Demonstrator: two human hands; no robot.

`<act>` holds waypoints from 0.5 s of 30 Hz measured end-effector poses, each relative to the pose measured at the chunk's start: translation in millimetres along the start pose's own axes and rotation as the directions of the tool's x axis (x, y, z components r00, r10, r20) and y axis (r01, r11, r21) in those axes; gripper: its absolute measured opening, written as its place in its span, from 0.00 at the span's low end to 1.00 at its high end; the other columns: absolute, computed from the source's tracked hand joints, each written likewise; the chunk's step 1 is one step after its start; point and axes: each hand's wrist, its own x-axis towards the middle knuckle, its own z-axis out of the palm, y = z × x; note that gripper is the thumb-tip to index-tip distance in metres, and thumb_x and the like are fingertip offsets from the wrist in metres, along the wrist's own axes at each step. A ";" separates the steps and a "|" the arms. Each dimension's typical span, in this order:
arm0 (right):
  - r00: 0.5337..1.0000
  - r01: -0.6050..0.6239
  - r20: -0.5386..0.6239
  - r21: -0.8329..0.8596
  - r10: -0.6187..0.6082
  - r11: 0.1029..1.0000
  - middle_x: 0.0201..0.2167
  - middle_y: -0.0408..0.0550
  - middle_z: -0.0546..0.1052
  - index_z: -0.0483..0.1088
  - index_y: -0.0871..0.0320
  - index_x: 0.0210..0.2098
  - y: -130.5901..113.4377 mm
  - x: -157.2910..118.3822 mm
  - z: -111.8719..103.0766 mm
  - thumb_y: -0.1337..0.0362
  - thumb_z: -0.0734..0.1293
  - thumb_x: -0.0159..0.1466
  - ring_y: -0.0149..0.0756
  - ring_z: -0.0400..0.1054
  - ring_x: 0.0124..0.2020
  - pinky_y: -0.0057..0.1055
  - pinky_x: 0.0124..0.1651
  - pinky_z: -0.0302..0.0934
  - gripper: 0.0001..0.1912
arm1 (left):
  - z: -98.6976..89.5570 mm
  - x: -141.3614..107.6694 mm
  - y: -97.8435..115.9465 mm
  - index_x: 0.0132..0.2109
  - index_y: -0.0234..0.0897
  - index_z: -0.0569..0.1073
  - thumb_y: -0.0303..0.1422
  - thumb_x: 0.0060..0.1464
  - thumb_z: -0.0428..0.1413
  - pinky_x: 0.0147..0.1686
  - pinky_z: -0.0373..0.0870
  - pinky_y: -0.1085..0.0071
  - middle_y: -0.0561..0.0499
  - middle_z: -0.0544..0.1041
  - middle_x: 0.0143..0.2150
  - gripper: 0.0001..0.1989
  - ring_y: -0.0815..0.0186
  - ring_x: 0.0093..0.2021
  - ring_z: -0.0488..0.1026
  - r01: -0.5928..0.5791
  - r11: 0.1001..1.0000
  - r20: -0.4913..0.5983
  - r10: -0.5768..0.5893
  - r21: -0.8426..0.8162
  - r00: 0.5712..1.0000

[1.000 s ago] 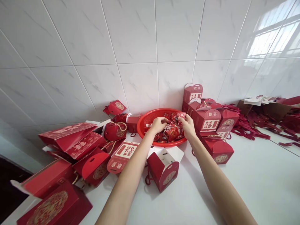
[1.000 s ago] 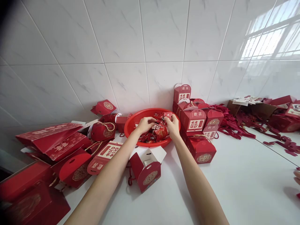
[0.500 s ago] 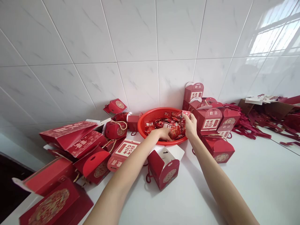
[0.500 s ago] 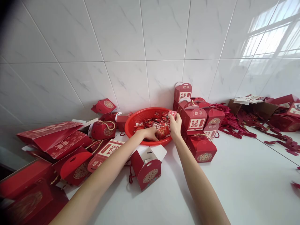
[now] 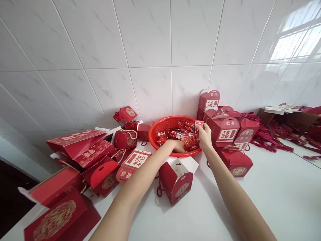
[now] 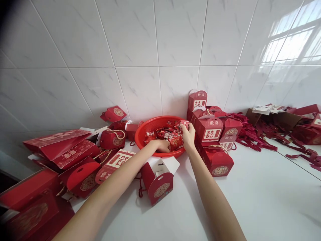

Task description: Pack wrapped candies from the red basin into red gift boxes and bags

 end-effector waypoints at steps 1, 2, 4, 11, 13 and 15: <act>1.000 -0.001 0.004 -0.001 0.001 1.000 0.29 0.41 0.75 0.67 0.53 0.33 0.1 0.2 0.0 0.52 0.68 0.53 0.36 0.69 0.31 0.32 0.35 0.66 0.14 | -0.3 -0.3 -0.2 0.14 0.40 0.71 0.28 0.29 0.64 0.21 0.64 0.68 0.53 0.71 0.13 0.08 0.64 0.15 0.66 0.002 1.000 0.024 -0.002 -0.001 1.000; 1.000 -0.001 0.006 0.000 0.001 1.000 0.29 0.41 0.74 0.67 0.53 0.33 0.0 0.2 0.0 0.51 0.68 0.53 0.36 0.69 0.31 0.32 0.35 0.66 0.14 | -0.8 -0.8 0.1 0.14 0.40 0.71 0.28 0.29 0.63 0.21 0.63 0.68 0.53 0.71 0.13 0.08 0.64 0.15 0.66 0.009 1.000 0.060 -0.009 0.001 0.998; 1.000 -0.002 0.005 0.003 0.002 1.000 0.29 0.40 0.74 0.67 0.53 0.33 -0.2 0.1 0.3 0.51 0.68 0.53 0.36 0.69 0.31 0.33 0.35 0.66 0.14 | -2.6 -2.4 2.0 0.14 0.39 0.71 0.28 0.31 0.64 0.21 0.63 0.68 0.54 0.71 0.14 0.09 0.65 0.15 0.65 0.013 1.000 0.099 -0.013 -0.006 0.995; 1.000 -0.004 -0.005 0.021 0.004 1.000 0.27 0.40 0.73 0.67 0.53 0.32 -1.8 -1.0 1.3 0.52 0.69 0.51 0.37 0.68 0.30 0.33 0.35 0.64 0.14 | -8.9 -7.8 7.3 0.18 0.39 0.69 0.28 0.40 0.61 0.20 0.60 0.70 0.56 0.67 0.14 0.10 0.66 0.16 0.64 -0.038 0.997 -0.008 0.038 -0.065 0.999; 1.000 -0.002 -0.002 0.025 0.002 1.000 0.26 0.39 0.72 0.67 0.53 0.32 -2.5 -1.3 1.5 0.53 0.69 0.51 0.36 0.67 0.30 0.33 0.35 0.64 0.13 | -10.4 -8.8 5.6 0.19 0.39 0.69 0.29 0.42 0.61 0.20 0.59 0.70 0.55 0.69 0.16 0.10 0.66 0.18 0.65 -0.024 0.997 -0.003 0.024 -0.070 1.000; 1.000 0.000 -0.003 0.029 0.000 1.000 0.27 0.39 0.72 0.67 0.53 0.31 -2.9 -1.5 1.8 0.53 0.69 0.51 0.36 0.67 0.29 0.32 0.34 0.64 0.13 | -11.6 -9.9 3.6 0.22 0.39 0.73 0.31 0.41 0.62 0.20 0.61 0.71 0.54 0.73 0.19 0.06 0.65 0.20 0.68 0.017 0.996 0.039 -0.014 -0.091 0.999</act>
